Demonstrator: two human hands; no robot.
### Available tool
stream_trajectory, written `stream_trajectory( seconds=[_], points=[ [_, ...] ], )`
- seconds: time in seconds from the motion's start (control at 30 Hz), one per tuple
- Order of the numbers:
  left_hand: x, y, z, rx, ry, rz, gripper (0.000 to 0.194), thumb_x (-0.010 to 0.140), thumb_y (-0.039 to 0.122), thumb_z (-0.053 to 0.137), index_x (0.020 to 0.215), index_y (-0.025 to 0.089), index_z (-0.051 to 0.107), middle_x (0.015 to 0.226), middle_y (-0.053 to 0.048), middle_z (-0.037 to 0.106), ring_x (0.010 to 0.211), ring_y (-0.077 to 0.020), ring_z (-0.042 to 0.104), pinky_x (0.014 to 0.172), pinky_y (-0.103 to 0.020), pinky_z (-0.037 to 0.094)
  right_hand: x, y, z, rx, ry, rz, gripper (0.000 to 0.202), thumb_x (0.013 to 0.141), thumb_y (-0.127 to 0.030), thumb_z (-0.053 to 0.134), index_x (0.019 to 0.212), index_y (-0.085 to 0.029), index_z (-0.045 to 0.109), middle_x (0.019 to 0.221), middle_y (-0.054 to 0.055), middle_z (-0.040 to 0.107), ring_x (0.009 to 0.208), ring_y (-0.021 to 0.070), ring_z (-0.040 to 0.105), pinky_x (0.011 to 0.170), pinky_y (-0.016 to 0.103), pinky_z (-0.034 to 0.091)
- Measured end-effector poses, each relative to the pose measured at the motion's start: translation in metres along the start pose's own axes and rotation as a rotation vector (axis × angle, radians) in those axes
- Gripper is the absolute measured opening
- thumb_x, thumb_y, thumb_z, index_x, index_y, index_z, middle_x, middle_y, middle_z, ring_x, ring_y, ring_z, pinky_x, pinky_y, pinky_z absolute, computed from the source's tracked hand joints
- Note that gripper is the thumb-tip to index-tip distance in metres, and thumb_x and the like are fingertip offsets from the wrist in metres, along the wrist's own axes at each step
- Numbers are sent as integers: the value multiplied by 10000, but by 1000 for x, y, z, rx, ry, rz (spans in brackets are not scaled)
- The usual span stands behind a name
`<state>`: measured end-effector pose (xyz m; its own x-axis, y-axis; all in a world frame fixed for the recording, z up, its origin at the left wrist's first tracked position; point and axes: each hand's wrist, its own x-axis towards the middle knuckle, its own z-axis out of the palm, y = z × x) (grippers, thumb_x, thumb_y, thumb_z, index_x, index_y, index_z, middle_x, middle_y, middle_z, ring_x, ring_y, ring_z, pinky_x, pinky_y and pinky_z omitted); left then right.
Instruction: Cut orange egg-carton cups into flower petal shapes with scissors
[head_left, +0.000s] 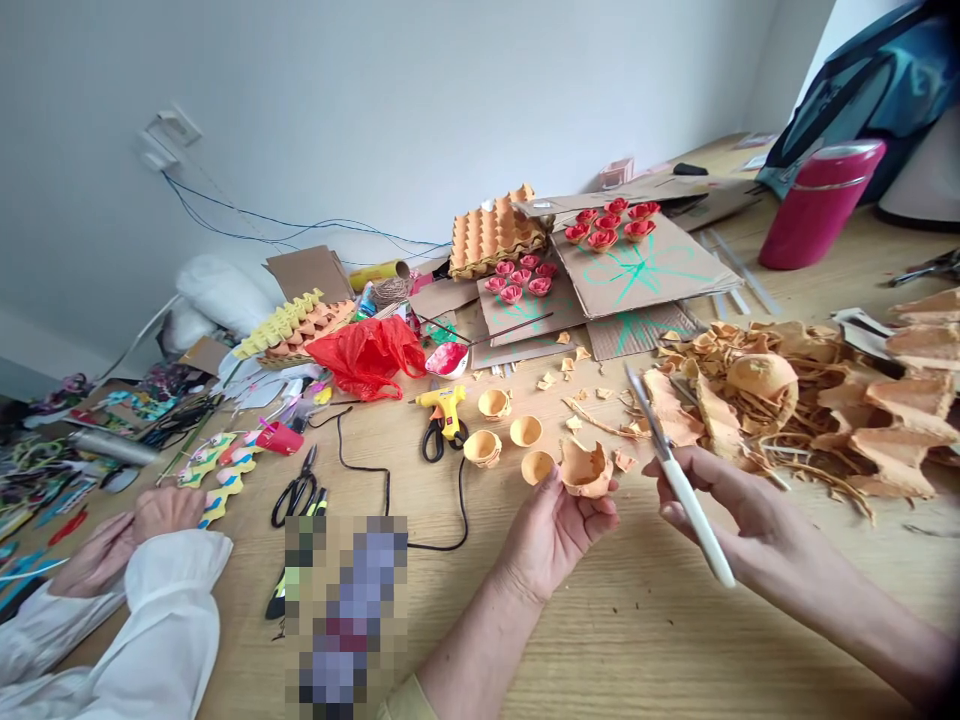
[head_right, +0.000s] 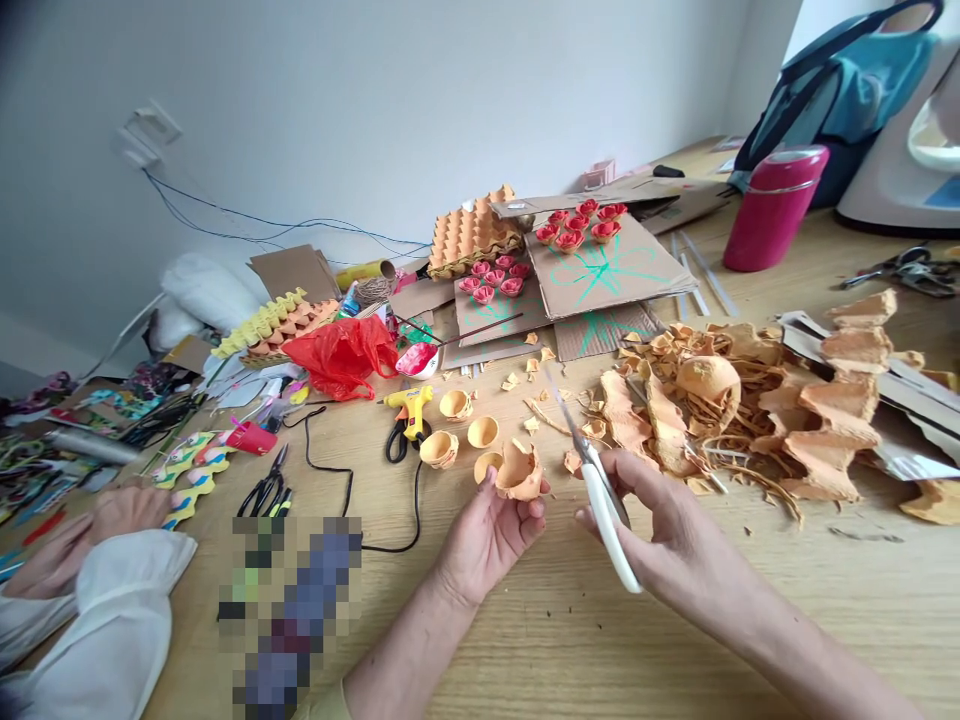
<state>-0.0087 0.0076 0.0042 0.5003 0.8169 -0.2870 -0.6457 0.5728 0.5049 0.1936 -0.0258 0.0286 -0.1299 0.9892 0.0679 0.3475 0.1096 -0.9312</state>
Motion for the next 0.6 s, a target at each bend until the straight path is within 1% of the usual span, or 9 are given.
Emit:
stream_trajectory(
  seconds=[0.1,0.13,0.2,0.23,0.3,0.4,0.47,0.53,0.6],
  points=[
    [0,2,0,16,36,88,459,766,417,772,1039,64,667,937,-120,732,758,-140,686,726,-231,581,-2,-4,2,-97,-59,21,193,848,-423,616,827,-232,602,751,6,620,679,190,567,589,281,471],
    [-1,4,1,21,39,103,455,767,419,771,1038,69,664,944,-120,733,764,-142,690,727,-228,579,-2,-3,2,-105,-70,18,193,848,-418,618,804,-231,599,736,4,616,671,189,559,589,283,467],
    [-1,5,1,31,19,89,450,777,433,758,1031,75,658,935,-125,736,749,-141,695,702,-217,573,-1,-1,4,-70,-59,14,189,843,-411,632,799,-231,597,755,7,621,720,202,572,646,299,480],
    [-1,5,1,36,-3,61,448,785,443,747,1026,78,653,921,-129,737,731,-139,696,680,-211,568,-1,1,5,-31,-37,11,186,833,-412,649,821,-233,600,786,11,627,762,213,580,690,312,488],
    [-1,4,1,45,-62,-20,443,811,464,713,1031,86,643,884,-130,737,695,-136,696,638,-200,555,0,6,6,73,4,17,219,816,-412,685,934,-245,606,872,18,637,827,225,585,756,331,494],
    [-1,-3,-1,62,-144,-143,441,868,483,632,1078,96,620,853,-130,728,663,-136,694,600,-198,539,0,9,5,236,3,25,338,830,-405,697,1119,-282,570,967,18,638,852,207,583,794,325,497],
    [0,-8,-2,77,-171,-213,439,899,479,581,1103,92,601,851,-133,721,651,-136,692,588,-200,533,0,7,5,349,-26,33,329,844,-403,691,1125,-286,566,996,24,644,835,191,590,772,309,507],
    [0,-14,-3,116,-178,-272,465,905,506,547,1111,90,582,852,-136,713,636,-143,689,557,-204,524,0,1,6,472,-50,49,299,840,-415,695,1073,-274,570,976,27,647,767,176,601,705,299,524],
    [-1,-18,-2,222,-163,-257,509,899,569,509,1127,115,551,815,-121,706,582,-158,672,480,-212,492,2,-4,6,545,-54,70,335,803,-449,723,1037,-266,569,899,18,644,677,163,596,622,290,528]
  ],
)
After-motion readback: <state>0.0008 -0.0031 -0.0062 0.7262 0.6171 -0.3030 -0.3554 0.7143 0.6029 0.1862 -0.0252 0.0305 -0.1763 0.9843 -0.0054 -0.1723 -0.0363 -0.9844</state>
